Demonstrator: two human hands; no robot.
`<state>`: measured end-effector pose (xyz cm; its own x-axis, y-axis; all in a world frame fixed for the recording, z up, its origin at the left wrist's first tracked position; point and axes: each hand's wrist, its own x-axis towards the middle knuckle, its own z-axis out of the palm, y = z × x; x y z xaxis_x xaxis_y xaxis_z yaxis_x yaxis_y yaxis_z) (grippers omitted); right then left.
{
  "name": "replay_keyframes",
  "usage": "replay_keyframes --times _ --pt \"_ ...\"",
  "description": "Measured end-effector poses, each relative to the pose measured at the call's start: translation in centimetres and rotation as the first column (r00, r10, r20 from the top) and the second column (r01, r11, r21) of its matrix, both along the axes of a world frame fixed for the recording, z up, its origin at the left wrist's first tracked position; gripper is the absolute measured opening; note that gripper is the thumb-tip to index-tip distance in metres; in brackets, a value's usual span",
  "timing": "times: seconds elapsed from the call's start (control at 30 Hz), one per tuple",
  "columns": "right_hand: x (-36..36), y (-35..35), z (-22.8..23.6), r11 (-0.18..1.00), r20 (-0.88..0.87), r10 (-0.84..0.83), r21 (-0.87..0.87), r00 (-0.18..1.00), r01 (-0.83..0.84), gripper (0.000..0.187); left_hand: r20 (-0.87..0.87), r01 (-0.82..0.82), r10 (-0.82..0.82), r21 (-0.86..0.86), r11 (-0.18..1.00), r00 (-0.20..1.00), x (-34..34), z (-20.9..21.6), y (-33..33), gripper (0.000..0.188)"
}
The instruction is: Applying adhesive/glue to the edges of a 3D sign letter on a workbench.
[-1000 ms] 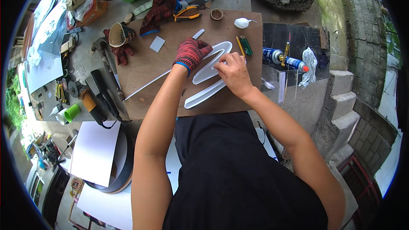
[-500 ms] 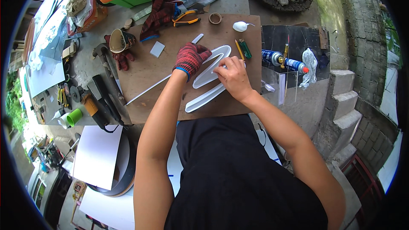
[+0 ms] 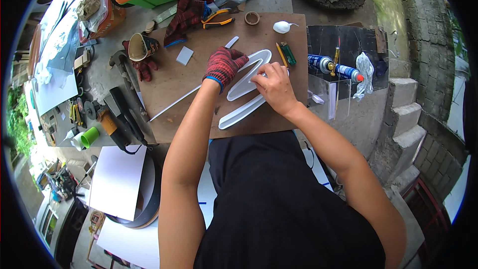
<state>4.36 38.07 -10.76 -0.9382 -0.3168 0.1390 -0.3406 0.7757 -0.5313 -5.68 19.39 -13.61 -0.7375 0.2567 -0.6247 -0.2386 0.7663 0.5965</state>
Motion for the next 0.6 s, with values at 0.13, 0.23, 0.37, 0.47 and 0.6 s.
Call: replay_keyframes --times 0.13,0.23,0.37,0.47,0.6 --pt "-0.07 0.03 0.01 1.0 -0.004 0.002 0.001 1.0 -0.002 0.012 0.003 0.014 -0.014 0.001 1.0 1.0 -0.18 -0.05 -0.04 0.04" --pt "-0.1 0.05 -0.08 1.0 -0.011 0.006 -0.003 1.0 -0.006 0.013 0.025 -0.001 0.001 0.014 1.0 1.0 -0.21 0.06 -0.05 0.041" --pt "-0.08 0.04 0.02 1.0 -0.005 0.007 0.004 1.0 -0.007 0.013 -0.013 -0.021 0.022 0.005 1.0 1.0 0.09 0.48 0.08 0.042" --pt "-0.04 -0.01 0.0 1.0 -0.007 0.004 -0.008 1.0 -0.004 0.012 -0.007 -0.007 0.007 0.01 1.0 1.0 0.04 0.61 0.13 0.042" --pt "-0.15 -0.1 0.09 1.0 -0.016 0.008 -0.01 1.0 -0.009 0.012 -0.007 0.001 -0.001 0.01 1.0 1.0 0.02 0.24 -0.03 0.042"
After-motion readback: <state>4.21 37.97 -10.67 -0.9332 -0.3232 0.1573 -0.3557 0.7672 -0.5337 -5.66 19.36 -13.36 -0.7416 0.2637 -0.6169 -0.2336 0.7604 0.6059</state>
